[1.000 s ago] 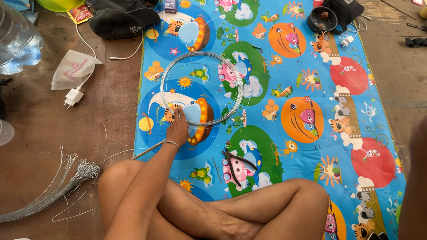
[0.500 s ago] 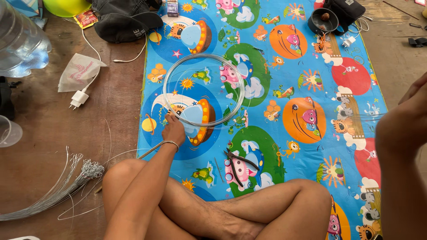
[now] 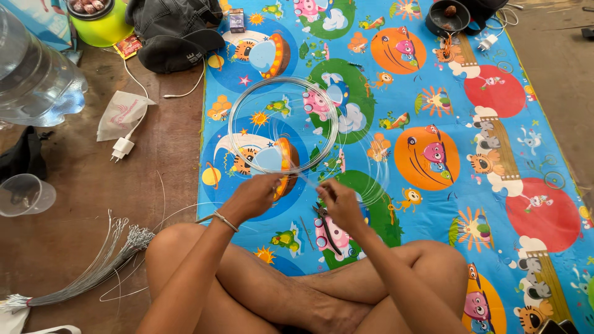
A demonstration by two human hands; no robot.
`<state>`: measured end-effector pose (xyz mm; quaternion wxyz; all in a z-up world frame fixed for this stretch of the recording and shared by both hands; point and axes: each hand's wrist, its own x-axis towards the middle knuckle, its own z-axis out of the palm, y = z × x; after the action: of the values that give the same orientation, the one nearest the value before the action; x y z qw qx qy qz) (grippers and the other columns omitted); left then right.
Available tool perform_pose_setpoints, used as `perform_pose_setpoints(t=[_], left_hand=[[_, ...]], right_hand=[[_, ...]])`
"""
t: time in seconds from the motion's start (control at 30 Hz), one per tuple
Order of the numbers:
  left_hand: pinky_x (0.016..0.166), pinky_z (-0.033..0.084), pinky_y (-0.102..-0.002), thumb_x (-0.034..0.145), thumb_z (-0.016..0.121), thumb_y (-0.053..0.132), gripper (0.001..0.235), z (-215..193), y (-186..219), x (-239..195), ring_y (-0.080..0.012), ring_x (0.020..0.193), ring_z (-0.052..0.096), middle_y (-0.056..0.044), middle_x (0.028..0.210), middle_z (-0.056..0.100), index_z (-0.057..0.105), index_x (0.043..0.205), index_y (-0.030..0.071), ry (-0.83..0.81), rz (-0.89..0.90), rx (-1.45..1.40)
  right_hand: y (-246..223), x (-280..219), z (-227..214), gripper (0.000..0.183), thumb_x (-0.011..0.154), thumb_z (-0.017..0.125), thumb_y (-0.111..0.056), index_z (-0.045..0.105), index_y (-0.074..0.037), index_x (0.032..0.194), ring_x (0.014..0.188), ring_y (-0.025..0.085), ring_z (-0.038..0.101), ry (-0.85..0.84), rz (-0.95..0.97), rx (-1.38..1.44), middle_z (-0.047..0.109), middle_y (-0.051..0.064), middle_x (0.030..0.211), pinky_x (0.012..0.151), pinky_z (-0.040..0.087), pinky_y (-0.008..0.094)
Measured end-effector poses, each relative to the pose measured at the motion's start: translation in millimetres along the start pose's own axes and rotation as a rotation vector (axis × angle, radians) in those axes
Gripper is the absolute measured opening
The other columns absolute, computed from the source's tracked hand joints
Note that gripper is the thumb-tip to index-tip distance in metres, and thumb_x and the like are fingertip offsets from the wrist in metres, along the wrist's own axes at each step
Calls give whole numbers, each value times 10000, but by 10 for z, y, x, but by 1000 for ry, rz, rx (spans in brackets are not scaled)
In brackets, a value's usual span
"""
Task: The person sits on a colorful play mat and uses pliers to cut a bundle of thin metal wires into shorter lengths. They repeatedly measure the wire against a wooden stick, cut it, and place the cut pieces aside.
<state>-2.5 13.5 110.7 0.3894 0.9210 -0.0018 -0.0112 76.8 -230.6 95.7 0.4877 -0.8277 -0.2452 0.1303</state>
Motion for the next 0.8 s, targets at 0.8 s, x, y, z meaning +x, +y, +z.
perform_pose_setpoints(t=[0.8], left_hand=[[630, 540, -361, 1006, 620, 229, 258, 220, 280, 330, -231, 665, 708, -126, 783, 760, 693, 938, -9, 114, -390, -133]], right_hand=[[1375, -304, -413, 383, 822, 724, -79, 662, -47, 1199, 845, 286, 711, 80, 123, -264, 697, 149, 1047, 770, 568, 400]])
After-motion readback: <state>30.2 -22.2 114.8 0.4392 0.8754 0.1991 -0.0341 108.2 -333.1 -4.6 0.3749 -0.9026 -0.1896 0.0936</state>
